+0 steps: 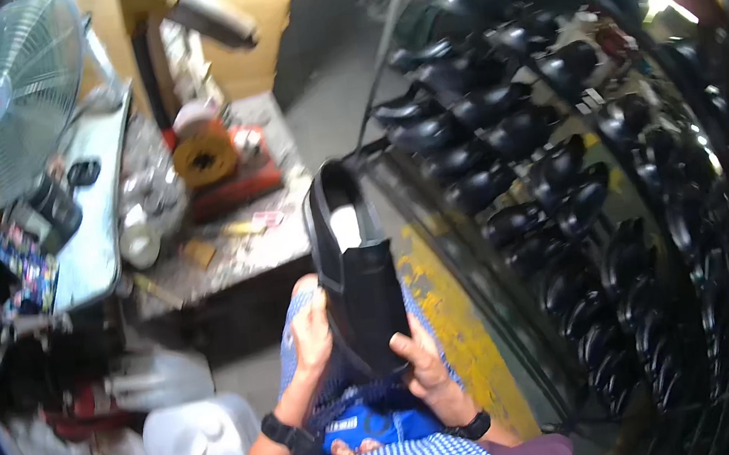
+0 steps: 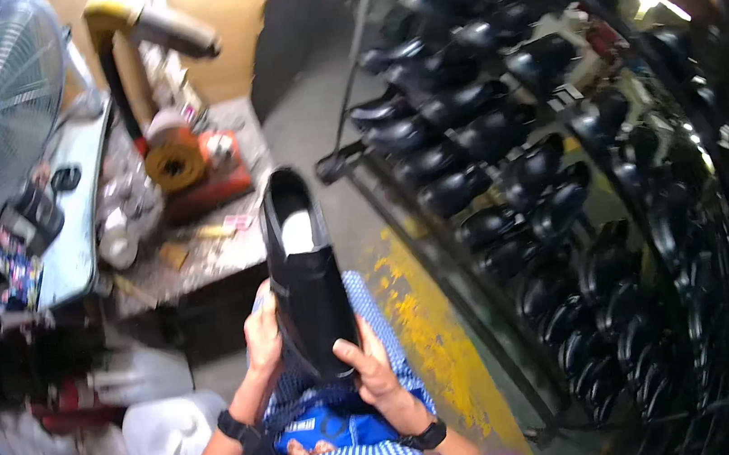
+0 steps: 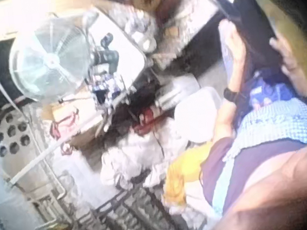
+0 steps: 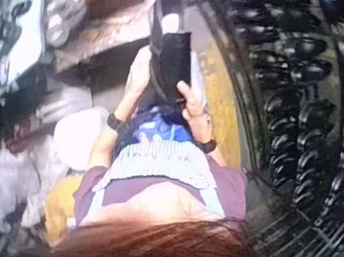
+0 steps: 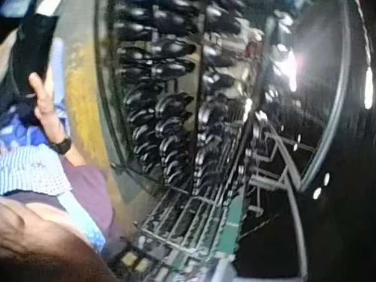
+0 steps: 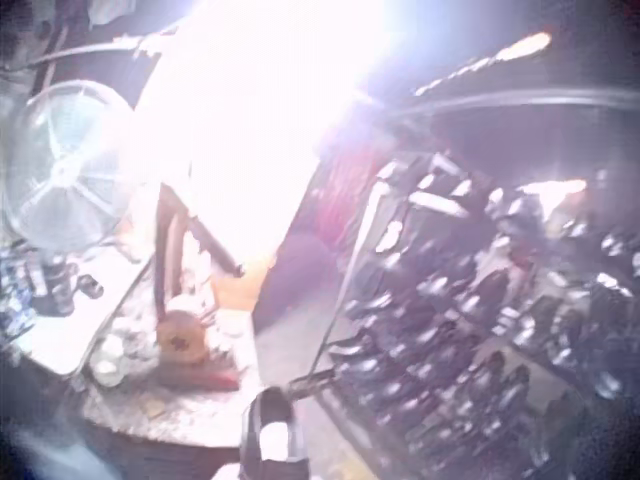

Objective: Inspecting black shoes and using a heating nozzle to smooth out wrinkles or adhesive.

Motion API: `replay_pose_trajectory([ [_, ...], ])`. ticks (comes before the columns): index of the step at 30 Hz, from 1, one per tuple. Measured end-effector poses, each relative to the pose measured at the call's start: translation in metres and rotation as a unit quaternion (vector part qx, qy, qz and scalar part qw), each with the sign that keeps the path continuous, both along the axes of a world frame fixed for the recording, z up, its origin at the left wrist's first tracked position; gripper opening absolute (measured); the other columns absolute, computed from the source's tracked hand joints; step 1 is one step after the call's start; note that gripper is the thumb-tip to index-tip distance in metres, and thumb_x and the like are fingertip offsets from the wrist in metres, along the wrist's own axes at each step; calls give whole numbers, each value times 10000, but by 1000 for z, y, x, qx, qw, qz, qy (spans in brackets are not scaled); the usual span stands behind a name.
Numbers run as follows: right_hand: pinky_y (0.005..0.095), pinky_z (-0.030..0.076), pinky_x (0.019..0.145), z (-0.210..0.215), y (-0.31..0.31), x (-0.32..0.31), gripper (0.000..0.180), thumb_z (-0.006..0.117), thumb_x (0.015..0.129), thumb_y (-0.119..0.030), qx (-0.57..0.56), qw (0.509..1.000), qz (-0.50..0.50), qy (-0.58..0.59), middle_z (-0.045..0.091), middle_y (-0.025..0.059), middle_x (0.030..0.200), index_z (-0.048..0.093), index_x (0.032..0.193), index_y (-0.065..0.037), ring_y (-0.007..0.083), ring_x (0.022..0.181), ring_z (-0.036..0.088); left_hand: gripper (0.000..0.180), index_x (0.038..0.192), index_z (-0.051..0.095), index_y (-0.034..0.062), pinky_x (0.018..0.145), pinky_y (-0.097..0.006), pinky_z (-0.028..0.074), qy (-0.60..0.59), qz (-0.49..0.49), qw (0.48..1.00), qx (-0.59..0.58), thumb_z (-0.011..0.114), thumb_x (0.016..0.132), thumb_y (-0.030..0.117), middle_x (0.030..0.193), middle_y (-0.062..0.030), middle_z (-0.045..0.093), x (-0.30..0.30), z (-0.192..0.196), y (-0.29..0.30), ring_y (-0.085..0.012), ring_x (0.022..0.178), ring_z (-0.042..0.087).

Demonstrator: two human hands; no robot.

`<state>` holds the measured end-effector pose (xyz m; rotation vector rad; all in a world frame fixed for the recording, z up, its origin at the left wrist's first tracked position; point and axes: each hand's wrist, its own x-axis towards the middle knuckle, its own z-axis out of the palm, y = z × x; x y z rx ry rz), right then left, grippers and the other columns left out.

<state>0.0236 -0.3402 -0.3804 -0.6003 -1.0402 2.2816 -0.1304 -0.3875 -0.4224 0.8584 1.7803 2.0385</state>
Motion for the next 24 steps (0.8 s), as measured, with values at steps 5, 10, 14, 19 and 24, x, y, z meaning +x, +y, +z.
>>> replay_pose_trajectory([
  [5,315,285,991,25,26,14,628,606,729,-67,42,998,-38,14,419,134,1243,307,1267,58,205,1156,399,369,1049,549,-14,577,-193,454,-193,-134,971,-52,339,939,268,844,-52,599,3,-4,3,-77,693,553],
  [10,326,253,1011,70,70,22,762,622,639,-160,211,969,-128,-3,375,156,1282,282,1284,61,229,1189,368,360,996,571,-42,511,-197,470,-164,-107,979,-61,370,931,249,797,-118,644,-11,-32,-7,-115,588,596],
  [14,337,320,980,116,112,-7,789,635,643,-228,225,963,-125,77,410,146,1236,271,1289,39,228,1133,427,315,919,602,-36,483,-194,459,-88,-86,988,-89,404,915,208,719,-89,648,-14,-52,-10,-84,545,585],
  [19,286,372,898,149,192,-92,611,585,720,-94,347,916,-159,123,460,104,1150,317,1253,36,172,1053,461,229,777,631,-8,483,-250,470,93,-45,987,-126,464,853,128,609,-67,629,-12,-71,-2,-125,506,602],
  [24,268,431,836,151,272,-181,624,595,716,-3,314,919,-184,154,513,112,1089,298,1264,40,168,945,531,153,733,594,2,471,-391,386,162,-16,977,-136,520,798,119,591,-175,534,-12,-77,0,-313,501,511],
])
